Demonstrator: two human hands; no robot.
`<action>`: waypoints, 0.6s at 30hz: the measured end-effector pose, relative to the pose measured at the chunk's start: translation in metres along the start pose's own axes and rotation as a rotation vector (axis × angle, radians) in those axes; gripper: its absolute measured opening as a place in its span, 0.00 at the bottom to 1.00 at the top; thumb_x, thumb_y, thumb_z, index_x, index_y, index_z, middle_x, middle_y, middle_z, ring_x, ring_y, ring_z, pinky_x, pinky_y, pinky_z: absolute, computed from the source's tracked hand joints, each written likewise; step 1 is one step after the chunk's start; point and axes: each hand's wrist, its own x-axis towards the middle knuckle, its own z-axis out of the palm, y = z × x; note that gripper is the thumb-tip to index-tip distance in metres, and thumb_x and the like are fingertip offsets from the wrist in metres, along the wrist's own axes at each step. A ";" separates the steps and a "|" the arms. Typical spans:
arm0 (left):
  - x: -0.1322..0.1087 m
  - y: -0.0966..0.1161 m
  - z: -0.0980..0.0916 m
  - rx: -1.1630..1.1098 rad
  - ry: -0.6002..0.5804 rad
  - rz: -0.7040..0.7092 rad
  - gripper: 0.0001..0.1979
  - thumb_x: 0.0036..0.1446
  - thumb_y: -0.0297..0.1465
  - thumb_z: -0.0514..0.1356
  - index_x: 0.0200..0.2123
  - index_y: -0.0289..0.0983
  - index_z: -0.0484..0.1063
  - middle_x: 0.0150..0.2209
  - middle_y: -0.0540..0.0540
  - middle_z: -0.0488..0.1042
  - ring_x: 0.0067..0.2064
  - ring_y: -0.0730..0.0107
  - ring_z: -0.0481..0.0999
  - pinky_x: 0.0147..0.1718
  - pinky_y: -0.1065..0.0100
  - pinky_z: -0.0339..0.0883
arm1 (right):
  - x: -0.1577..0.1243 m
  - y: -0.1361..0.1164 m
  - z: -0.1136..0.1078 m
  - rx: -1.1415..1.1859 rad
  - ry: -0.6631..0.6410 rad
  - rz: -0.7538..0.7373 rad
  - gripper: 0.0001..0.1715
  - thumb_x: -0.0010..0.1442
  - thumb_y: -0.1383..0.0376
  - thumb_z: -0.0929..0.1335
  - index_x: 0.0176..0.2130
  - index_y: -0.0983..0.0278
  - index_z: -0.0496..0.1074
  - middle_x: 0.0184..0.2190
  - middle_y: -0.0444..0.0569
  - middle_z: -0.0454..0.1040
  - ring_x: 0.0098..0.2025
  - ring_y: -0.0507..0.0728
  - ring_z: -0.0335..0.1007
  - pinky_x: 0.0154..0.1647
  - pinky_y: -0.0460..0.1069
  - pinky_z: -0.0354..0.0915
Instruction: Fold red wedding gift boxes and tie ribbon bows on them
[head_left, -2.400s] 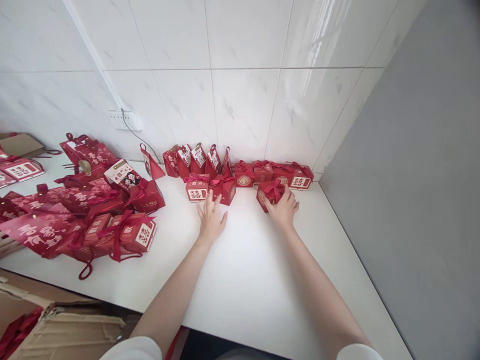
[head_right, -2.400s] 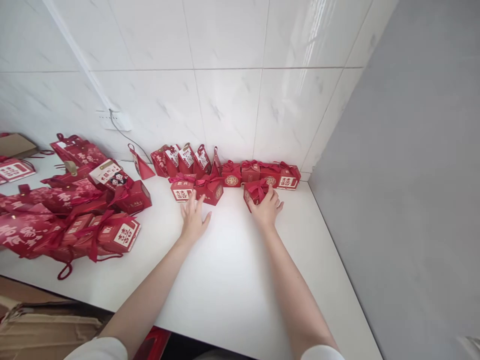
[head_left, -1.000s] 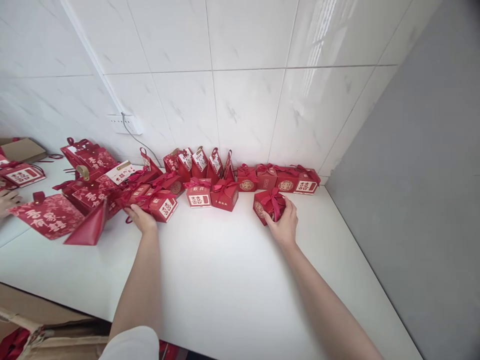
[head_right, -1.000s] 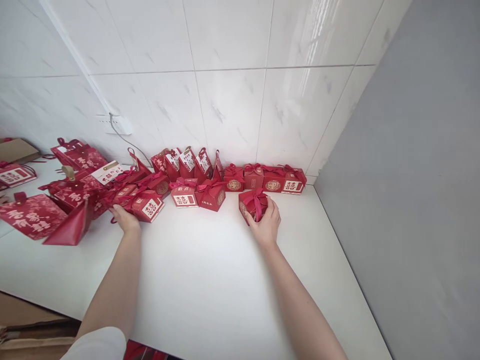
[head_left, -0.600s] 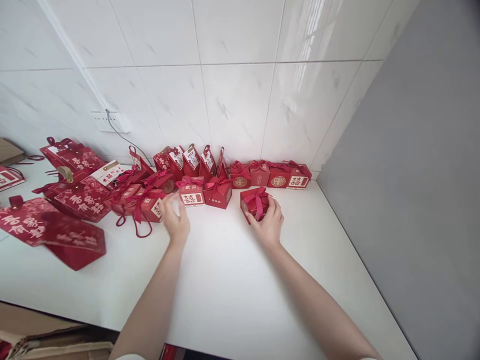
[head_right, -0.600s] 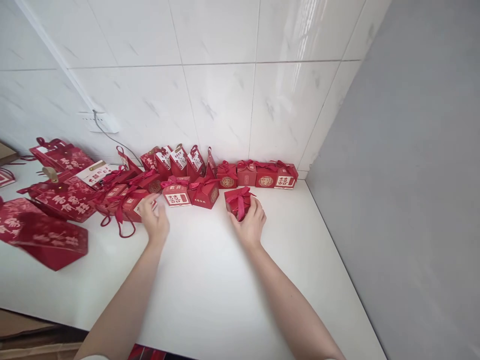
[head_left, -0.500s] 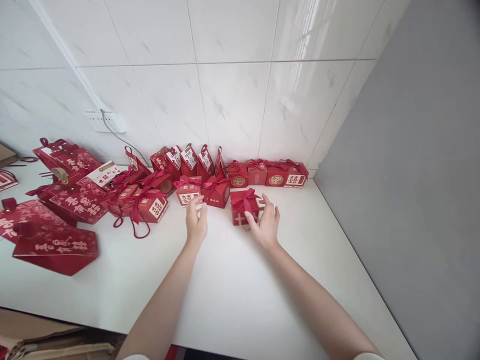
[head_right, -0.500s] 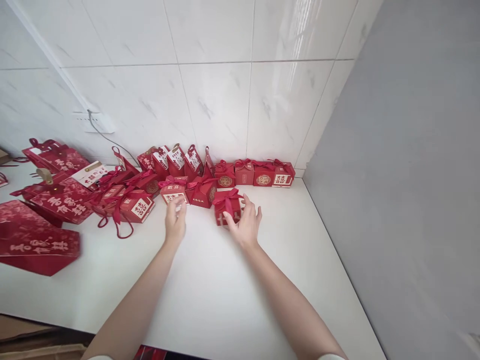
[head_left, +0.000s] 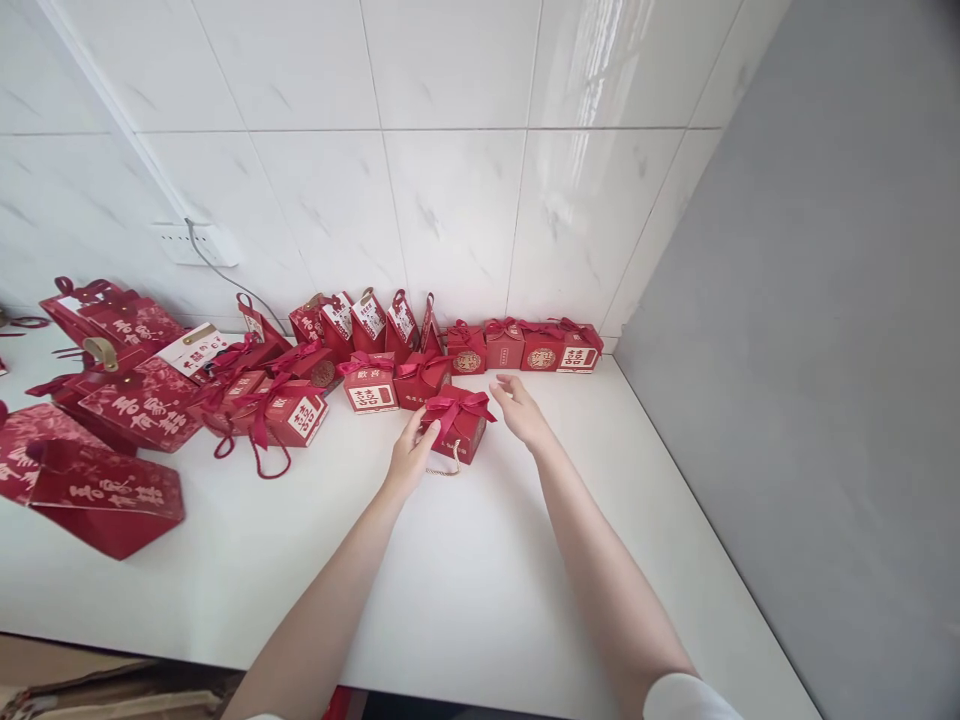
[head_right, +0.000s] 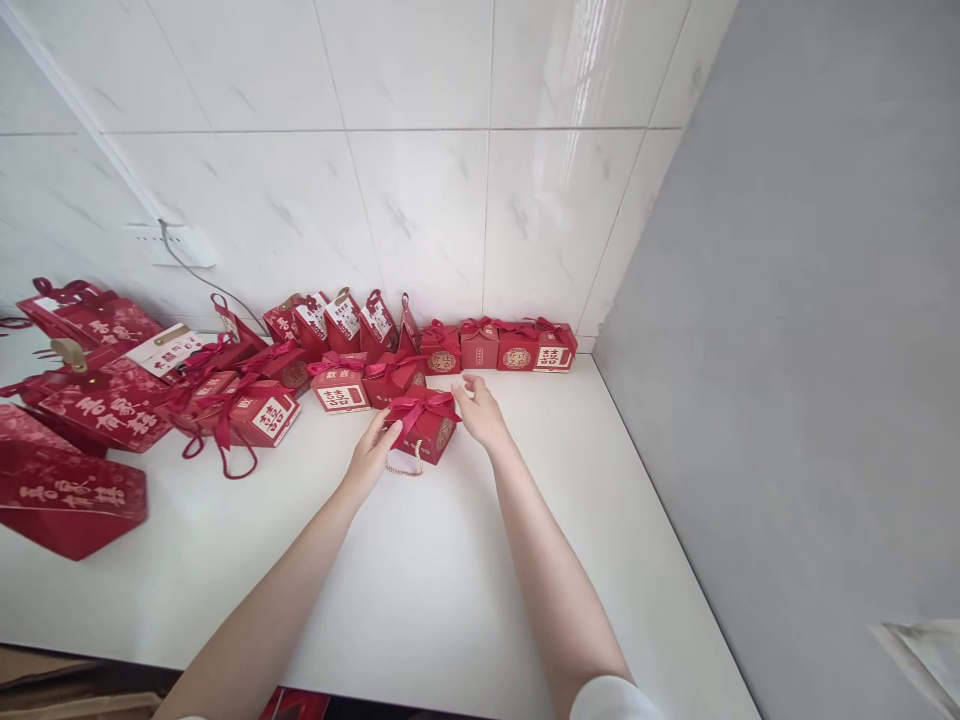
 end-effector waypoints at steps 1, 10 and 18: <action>0.000 0.000 -0.002 0.003 0.003 0.013 0.26 0.57 0.44 0.57 0.58 0.42 0.64 0.54 0.44 0.70 0.52 0.58 0.72 0.55 0.54 0.65 | 0.001 0.003 0.003 0.020 -0.066 0.043 0.28 0.60 0.47 0.62 0.53 0.61 0.64 0.52 0.56 0.71 0.49 0.58 0.71 0.46 0.53 0.67; -0.008 0.024 -0.024 0.075 -0.306 0.060 0.19 0.54 0.36 0.59 0.50 0.43 0.71 0.54 0.45 0.69 0.51 0.58 0.72 0.44 0.62 0.71 | -0.012 -0.014 -0.013 0.092 -0.462 0.047 0.21 0.60 0.51 0.66 0.46 0.63 0.68 0.41 0.54 0.77 0.39 0.57 0.75 0.34 0.49 0.69; -0.006 0.032 -0.031 -0.024 -0.348 0.086 0.06 0.47 0.32 0.56 0.30 0.37 0.70 0.58 0.42 0.66 0.59 0.50 0.64 0.58 0.51 0.59 | -0.021 -0.023 -0.014 0.057 -0.541 -0.044 0.20 0.61 0.54 0.66 0.49 0.62 0.68 0.44 0.51 0.76 0.39 0.54 0.73 0.37 0.49 0.69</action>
